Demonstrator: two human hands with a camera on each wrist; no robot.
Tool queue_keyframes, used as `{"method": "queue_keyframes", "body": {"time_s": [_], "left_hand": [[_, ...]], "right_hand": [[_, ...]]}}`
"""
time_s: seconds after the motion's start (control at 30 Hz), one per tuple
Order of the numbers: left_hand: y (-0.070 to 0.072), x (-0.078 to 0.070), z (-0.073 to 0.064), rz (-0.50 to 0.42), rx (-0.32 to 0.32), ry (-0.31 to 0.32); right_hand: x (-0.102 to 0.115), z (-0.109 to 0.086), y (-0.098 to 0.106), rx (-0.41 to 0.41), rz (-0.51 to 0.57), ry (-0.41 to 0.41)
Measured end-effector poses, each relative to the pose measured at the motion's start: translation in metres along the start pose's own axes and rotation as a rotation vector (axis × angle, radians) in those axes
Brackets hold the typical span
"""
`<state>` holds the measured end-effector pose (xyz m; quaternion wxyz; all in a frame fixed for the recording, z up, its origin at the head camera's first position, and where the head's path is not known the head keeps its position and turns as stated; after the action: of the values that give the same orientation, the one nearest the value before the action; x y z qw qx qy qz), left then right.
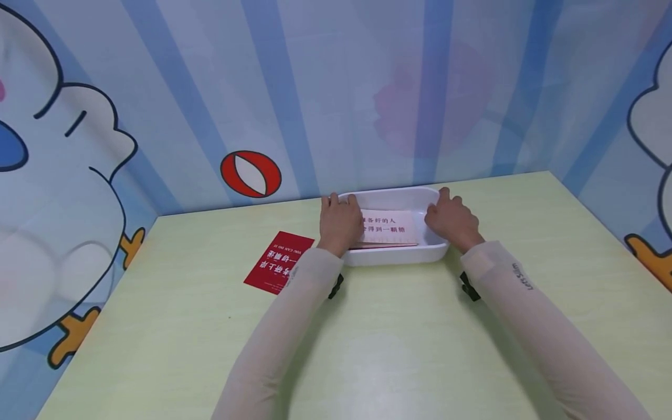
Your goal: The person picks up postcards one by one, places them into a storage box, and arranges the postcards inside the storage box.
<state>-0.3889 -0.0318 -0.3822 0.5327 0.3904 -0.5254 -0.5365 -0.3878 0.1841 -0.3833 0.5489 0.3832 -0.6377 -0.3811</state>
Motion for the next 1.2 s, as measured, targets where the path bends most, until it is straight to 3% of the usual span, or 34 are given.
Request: {"method": "queue_keyframes", "body": {"time_s": [0.33, 1.2], "left_hand": [[-0.0018, 0.0007, -0.0012, 0.077, 0.025, -0.009], [-0.0054, -0.0006, -0.0004, 0.124, 0.046, -0.021]], "right_hand": [[0.0019, -0.0011, -0.0009, 0.011, 0.013, -0.008], [0.0018, -0.0016, -0.0008, 0.001, 0.007, 0.008]]}}
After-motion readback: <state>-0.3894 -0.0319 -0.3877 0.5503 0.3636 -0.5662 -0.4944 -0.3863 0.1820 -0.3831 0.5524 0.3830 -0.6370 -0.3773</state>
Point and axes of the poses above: each hand's wrist, its own z-axis towards the middle knuckle, its own y-axis out of the back of the hand, x = y × z, the point moved 4 cm from there along z, towards the middle knuckle, and after that the axes turned 1 degree about -z, right-handed, at the moved point
